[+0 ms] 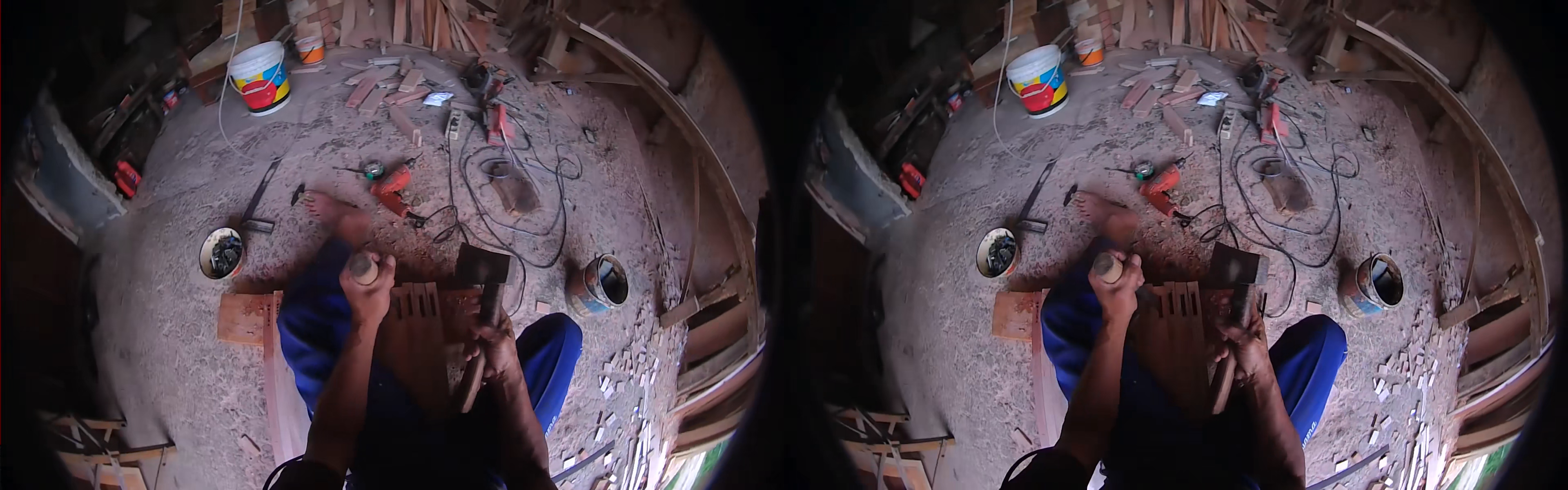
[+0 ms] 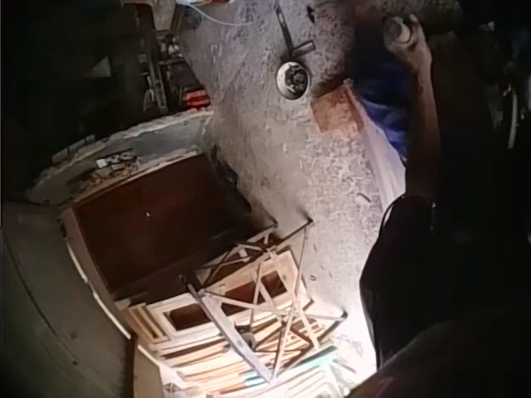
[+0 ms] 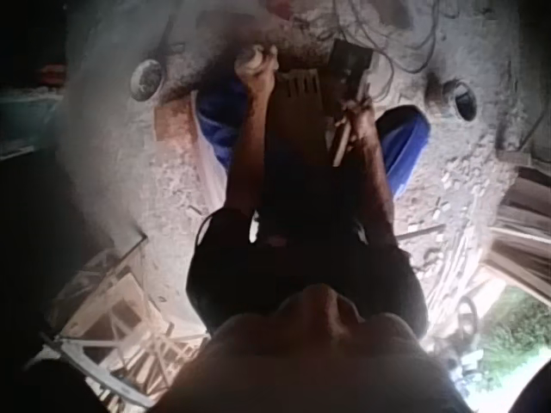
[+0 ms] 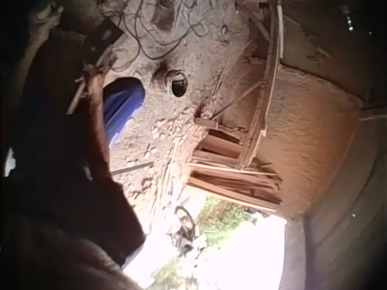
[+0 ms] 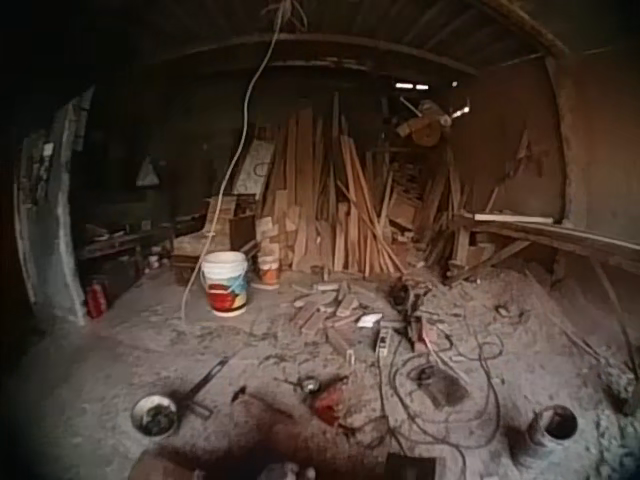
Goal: The person uses a hammer and a chisel to carve rectangular mortise holes into a piece of wood. The person holds the chisel with their left hand and strikes it with the hammer in their right hand, moving the chisel along the wood to create multiple parallel indentations.
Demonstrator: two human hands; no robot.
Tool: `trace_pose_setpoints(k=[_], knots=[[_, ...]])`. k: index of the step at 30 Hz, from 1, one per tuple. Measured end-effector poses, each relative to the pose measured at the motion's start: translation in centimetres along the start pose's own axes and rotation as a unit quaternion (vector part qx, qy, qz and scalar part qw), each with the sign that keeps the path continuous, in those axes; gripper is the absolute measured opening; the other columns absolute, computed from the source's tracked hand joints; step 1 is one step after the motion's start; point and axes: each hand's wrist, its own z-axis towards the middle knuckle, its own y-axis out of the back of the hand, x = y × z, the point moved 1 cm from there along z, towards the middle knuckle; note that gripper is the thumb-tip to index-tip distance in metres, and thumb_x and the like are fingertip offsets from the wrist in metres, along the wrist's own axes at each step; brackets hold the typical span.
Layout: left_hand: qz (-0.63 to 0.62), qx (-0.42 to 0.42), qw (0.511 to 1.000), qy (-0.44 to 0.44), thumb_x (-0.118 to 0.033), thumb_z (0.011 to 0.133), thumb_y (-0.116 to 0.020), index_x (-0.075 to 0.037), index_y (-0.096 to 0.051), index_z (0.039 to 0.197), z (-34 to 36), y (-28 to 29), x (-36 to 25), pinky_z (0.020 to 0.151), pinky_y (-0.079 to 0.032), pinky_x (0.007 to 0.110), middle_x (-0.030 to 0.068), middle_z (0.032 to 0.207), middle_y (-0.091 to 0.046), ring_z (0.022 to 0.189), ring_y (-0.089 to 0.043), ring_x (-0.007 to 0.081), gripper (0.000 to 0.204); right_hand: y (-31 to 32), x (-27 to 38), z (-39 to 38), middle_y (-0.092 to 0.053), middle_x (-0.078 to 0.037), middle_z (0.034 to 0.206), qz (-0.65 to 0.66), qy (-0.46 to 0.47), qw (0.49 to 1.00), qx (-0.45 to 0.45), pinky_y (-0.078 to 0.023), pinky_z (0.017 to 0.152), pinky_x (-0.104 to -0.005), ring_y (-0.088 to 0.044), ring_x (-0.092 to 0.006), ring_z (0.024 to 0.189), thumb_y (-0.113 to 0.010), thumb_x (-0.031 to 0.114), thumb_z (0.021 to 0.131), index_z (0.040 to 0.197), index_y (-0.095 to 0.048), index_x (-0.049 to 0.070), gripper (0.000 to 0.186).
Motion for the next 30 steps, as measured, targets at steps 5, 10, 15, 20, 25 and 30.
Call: trace_pose_setpoints(k=[5,10,15,20,25,30], knots=[[-0.015,0.0,1.0,0.006,0.01,0.085,-0.067,-0.005,-0.051,0.091,-0.6,0.8,1.1,0.046,-0.041,0.027,0.0033,0.067,-0.054,0.05,-0.05,0.0101,0.023,1.4,-0.9,0.1,-0.049,-0.004,0.064,-0.063,0.005,0.997,-0.042,-0.05,0.037,-0.0288,-0.05,-0.0134,0.04,-0.059,-0.001,0.084,0.125,-0.049,0.003,0.043],[-0.057,0.019,0.998,0.035,0.01,0.085,-0.066,-0.004,-0.051,0.091,-0.3,0.3,0.6,0.047,-0.042,0.028,0.0032,0.069,-0.054,0.051,-0.051,0.0101,0.022,1.0,-0.4,0.2,-0.046,-0.003,0.062,-0.066,-0.001,0.997,-0.044,-0.049,0.036,-0.0292,-0.049,-0.0133,0.039,-0.057,-0.003,0.084,0.125,-0.049,0.002,0.042],[-0.018,0.021,0.999,0.035,0.009,0.085,-0.066,-0.004,-0.052,0.092,0.0,0.7,0.9,0.047,-0.042,0.027,0.0026,0.069,-0.055,0.052,-0.05,0.0094,0.021,0.5,-0.7,0.3,-0.048,-0.004,0.061,-0.075,-0.005,0.996,-0.044,-0.049,0.036,-0.0291,-0.049,-0.0135,0.038,-0.057,-0.002,0.084,0.124,-0.05,0.002,0.041],[-0.018,0.014,0.999,0.045,0.008,0.085,-0.067,-0.004,-0.052,0.091,-0.4,0.9,1.1,0.047,-0.041,0.026,0.0022,0.069,-0.055,0.052,-0.049,0.0086,0.02,-0.1,-1.0,0.0,-0.052,-0.004,0.063,-0.108,-0.01,0.994,-0.029,-0.05,0.038,-0.029,-0.052,-0.0139,0.041,-0.063,-0.001,0.084,0.128,-0.049,0.002,0.046],[0.034,-0.004,0.999,0.0,0.005,0.082,-0.073,-0.005,-0.055,0.087,-0.9,0.3,2.5,0.058,-0.046,0.025,-0.0003,0.074,-0.059,0.064,-0.055,0.0072,0.021,-3.7,1.9,0.2,-0.061,-0.005,0.075,-0.386,-0.006,0.92,0.063,-0.054,0.049,-0.0316,-0.059,-0.0153,0.051,-0.068,0.004,0.087,0.133,-0.047,0.003,0.051],[0.161,0.047,0.975,-0.145,0.005,0.076,-0.074,-0.003,-0.062,0.096,-1.4,0.0,1.0,0.071,-0.052,0.029,0.0026,0.086,-0.066,0.078,-0.062,0.0109,0.025,-10.8,7.0,0.9,-0.066,-0.015,0.076,-0.714,0.239,0.63,0.19,-0.053,0.059,-0.0474,-0.069,-0.0393,0.067,-0.065,0.002,0.08,0.14,-0.04,0.002,0.065]])
